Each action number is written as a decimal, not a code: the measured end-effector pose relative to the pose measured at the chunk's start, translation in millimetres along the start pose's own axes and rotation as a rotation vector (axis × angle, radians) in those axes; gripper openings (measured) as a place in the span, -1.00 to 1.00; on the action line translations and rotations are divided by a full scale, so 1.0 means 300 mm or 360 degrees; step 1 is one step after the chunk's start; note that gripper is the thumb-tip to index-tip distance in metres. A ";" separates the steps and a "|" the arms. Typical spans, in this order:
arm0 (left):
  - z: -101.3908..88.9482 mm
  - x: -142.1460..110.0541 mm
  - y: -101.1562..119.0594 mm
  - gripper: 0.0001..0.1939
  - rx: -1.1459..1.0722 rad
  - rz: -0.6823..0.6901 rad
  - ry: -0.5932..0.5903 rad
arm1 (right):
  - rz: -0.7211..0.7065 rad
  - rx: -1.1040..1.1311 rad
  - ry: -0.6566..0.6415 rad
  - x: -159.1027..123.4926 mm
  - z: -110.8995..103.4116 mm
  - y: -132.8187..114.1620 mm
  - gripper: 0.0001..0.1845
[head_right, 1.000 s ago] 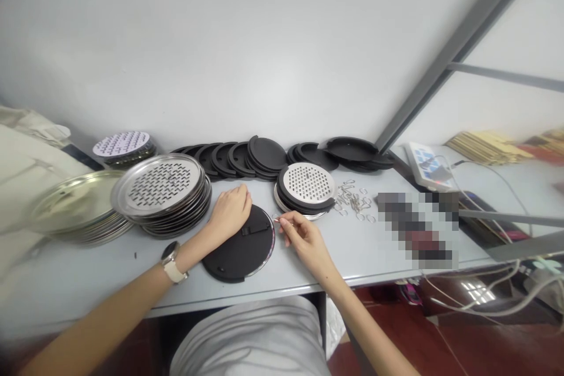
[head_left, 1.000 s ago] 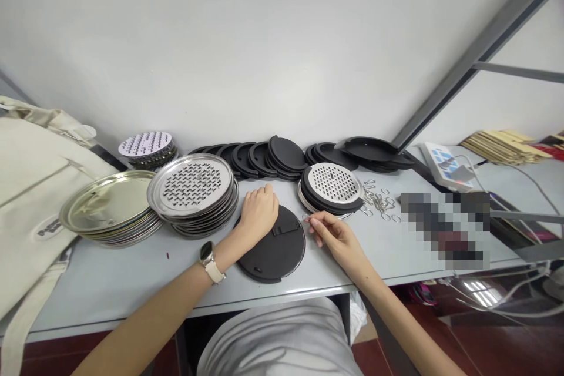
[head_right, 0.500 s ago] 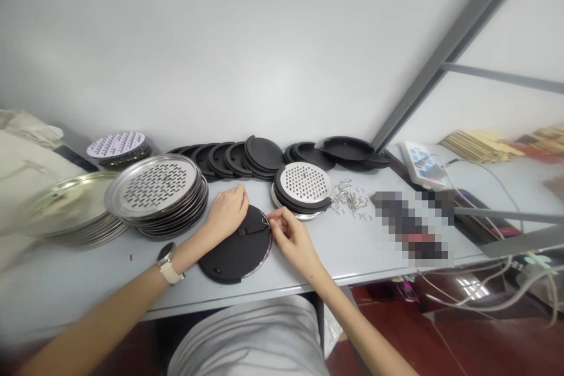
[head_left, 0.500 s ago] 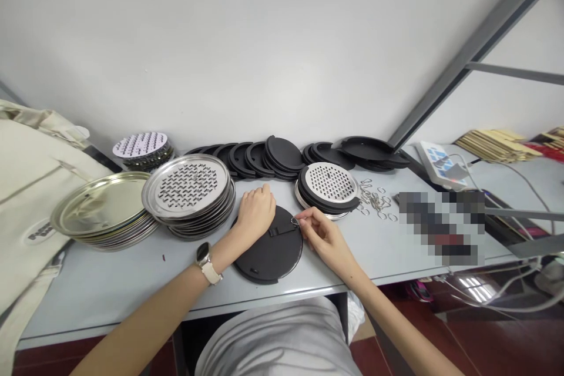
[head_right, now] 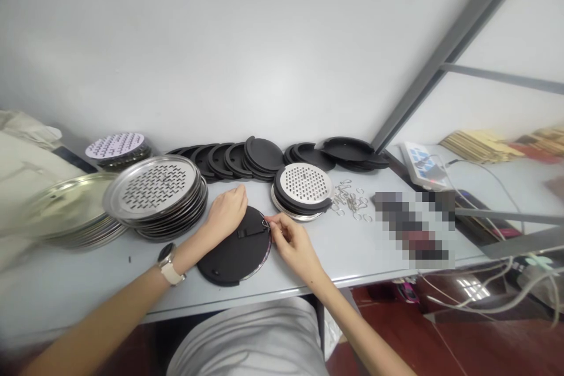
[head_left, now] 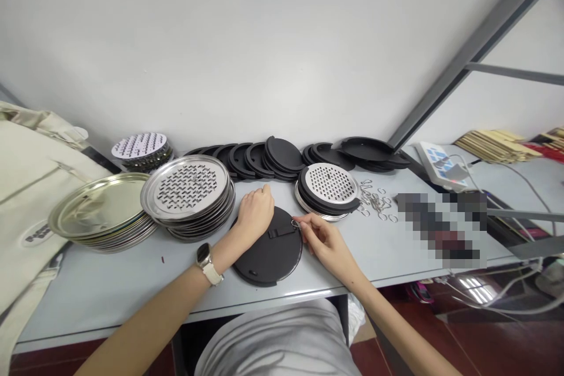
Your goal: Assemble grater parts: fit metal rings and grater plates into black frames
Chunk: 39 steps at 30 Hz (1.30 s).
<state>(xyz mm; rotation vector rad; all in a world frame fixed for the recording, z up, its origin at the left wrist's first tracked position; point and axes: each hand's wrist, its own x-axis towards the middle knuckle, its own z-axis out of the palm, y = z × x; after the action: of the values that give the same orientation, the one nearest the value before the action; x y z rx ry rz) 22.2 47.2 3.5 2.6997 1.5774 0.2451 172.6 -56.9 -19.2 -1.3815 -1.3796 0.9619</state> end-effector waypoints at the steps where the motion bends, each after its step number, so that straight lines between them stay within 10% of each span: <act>1: 0.000 0.000 0.001 -0.78 0.0005 0.0002 -0.0003 | -0.0002 -0.0012 0.0005 -0.002 0.003 0.001 -0.66; 39: 0.009 0.010 0.002 -0.78 0.0067 -0.0034 -0.0007 | -0.0103 -0.0325 0.0048 -0.063 0.076 -0.014 -0.92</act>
<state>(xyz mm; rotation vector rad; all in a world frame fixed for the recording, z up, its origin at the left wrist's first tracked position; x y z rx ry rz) 24.4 49.7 1.4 2.7104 1.6280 0.2076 148.4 -74.2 -22.8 -1.4851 -1.5236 0.7719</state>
